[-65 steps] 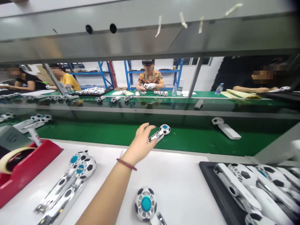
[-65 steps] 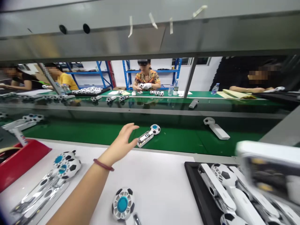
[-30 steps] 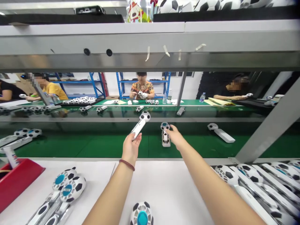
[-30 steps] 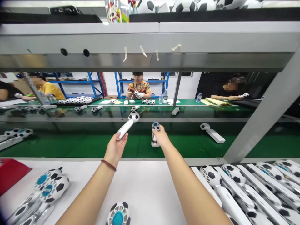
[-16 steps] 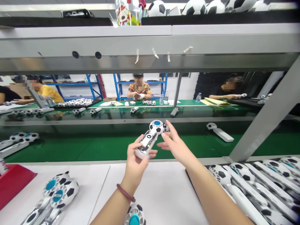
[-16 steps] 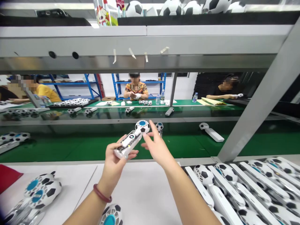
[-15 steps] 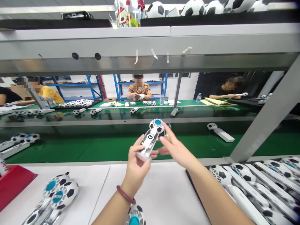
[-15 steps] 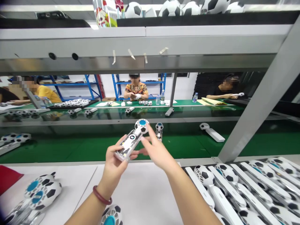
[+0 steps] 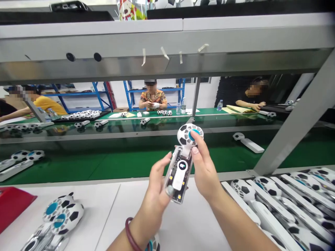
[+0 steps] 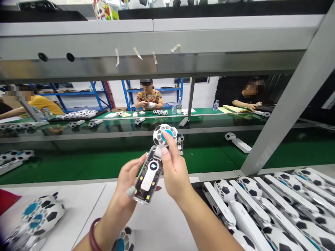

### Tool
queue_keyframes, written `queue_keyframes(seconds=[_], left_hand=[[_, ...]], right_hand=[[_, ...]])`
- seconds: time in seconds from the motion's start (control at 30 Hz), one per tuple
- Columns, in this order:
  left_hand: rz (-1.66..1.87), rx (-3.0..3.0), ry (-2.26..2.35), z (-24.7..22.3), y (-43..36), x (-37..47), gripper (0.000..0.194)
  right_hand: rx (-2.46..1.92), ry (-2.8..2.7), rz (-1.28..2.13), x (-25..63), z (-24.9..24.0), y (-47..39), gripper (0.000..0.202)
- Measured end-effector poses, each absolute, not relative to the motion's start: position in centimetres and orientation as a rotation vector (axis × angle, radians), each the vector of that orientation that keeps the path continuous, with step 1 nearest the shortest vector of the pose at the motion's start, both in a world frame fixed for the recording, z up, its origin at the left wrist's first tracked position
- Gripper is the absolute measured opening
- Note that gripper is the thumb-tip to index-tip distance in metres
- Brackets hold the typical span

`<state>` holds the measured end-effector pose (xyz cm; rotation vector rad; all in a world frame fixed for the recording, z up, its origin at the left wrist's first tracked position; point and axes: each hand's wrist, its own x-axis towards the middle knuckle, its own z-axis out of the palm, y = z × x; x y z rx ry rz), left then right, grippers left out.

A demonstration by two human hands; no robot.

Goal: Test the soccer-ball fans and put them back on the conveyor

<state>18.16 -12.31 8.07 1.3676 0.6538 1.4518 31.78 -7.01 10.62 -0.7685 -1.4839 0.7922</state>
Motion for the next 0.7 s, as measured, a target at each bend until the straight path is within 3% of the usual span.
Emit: queue_keyframes(seconds=[0.1, 0.17, 0.7], left_hand=[[1.226, 1.131, 0.679, 9.5, -12.7, 18.4, 0.069], [1.112, 1.112, 0.711, 10.0, -12.9, 18.6, 0.076], [1.138, 1.038, 0.604, 10.0, -12.9, 19.2, 0.074]], right_hand=[[-0.712, -1.669, 0.643, 31.6, 10.2, -7.3, 0.036], [-0.688, -1.771, 0.56, 31.5, 10.3, -7.6, 0.035], [-0.586, -1.844, 0.551, 31.6, 10.6, -8.0, 0.038]])
